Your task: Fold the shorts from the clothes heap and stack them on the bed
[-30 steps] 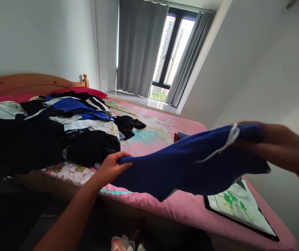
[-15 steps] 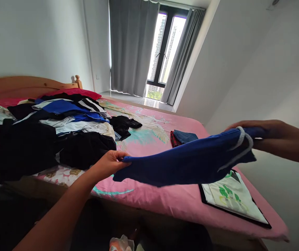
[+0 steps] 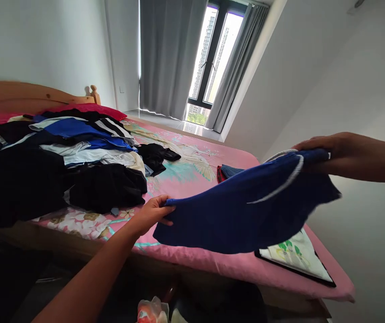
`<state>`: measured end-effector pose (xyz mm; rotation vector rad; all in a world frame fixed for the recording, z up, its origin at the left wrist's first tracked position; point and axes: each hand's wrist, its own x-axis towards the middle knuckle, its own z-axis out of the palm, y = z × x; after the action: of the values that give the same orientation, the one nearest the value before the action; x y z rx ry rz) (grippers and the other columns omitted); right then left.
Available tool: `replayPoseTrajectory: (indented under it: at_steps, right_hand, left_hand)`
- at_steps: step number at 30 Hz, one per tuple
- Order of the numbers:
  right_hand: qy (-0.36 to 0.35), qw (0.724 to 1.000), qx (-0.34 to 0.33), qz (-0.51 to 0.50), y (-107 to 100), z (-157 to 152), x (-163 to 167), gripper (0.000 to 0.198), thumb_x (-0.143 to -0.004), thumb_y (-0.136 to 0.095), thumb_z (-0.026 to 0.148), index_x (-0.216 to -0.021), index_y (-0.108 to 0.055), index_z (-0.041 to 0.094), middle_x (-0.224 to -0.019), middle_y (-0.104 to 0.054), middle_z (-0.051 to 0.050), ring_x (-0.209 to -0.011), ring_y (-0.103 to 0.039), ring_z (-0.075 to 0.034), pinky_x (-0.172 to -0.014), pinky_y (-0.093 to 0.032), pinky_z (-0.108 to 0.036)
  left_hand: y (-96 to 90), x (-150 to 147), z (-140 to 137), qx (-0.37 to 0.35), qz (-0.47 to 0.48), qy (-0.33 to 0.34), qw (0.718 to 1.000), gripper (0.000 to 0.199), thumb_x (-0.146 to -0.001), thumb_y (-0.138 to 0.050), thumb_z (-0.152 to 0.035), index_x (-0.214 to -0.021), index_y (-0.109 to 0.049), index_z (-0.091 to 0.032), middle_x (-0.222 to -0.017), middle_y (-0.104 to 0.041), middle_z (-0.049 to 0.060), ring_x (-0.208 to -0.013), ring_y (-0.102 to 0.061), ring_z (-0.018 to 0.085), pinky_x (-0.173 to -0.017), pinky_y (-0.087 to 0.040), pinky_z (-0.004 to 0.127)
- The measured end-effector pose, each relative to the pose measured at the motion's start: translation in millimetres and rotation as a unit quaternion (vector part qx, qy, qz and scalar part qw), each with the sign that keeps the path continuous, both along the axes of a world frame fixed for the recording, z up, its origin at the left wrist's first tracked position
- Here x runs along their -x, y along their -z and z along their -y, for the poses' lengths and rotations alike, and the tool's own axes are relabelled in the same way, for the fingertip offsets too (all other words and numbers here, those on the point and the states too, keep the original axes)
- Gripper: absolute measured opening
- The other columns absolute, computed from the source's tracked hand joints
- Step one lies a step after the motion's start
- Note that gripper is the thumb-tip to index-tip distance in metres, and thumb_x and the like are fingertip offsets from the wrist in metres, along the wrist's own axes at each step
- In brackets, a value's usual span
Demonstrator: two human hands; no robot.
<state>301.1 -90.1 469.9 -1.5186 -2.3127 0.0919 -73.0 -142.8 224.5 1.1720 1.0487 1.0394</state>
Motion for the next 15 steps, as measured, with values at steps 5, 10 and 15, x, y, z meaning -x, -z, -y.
replayPoseTrajectory:
  at_steps: [5, 10, 15]
  right_hand:
    - [-0.067, 0.993, 0.043, 0.085, 33, -47, 5, 0.045, -0.077, -0.06, 0.044, -0.111, -0.064, 0.015, -0.085, -0.069, 0.001, -0.076, -0.061, -0.012, -0.071, -0.044, -0.026]
    - [-0.076, 0.991, -0.104, 0.033, 92, -75, 11, 0.035, -0.081, -0.051, 0.025, -0.112, -0.063, 0.016, -0.097, -0.067, -0.005, -0.09, -0.058, -0.016, -0.08, -0.042, -0.029]
    - [-0.145, 0.973, -0.177, 0.012, 234, -82, -15, 0.034, -0.076, -0.051, 0.013, -0.105, -0.066, 0.019, -0.104, -0.065, -0.007, -0.1, -0.055, -0.021, -0.091, -0.042, -0.038]
  left_hand:
    - [-8.4, 23, -31, -0.053, -0.028, -0.04, 0.997, 0.032, -0.063, -0.074, -0.037, -0.079, -0.062, -0.012, -0.069, -0.056, -0.002, -0.062, -0.052, 0.009, -0.06, -0.043, 0.02]
    - [-31.6, 48, -52, -0.167, -0.168, -0.148, 0.96, 0.029, -0.072, -0.065, -0.037, -0.09, -0.067, -0.015, -0.068, -0.061, -0.002, -0.06, -0.053, 0.011, -0.058, -0.043, 0.021]
    - [41.3, 46, -32, -0.22, -0.282, -0.146, 0.922, 0.025, -0.071, -0.058, -0.02, -0.092, -0.072, -0.018, -0.101, -0.07, 0.005, -0.101, -0.062, 0.021, -0.096, -0.045, 0.034]
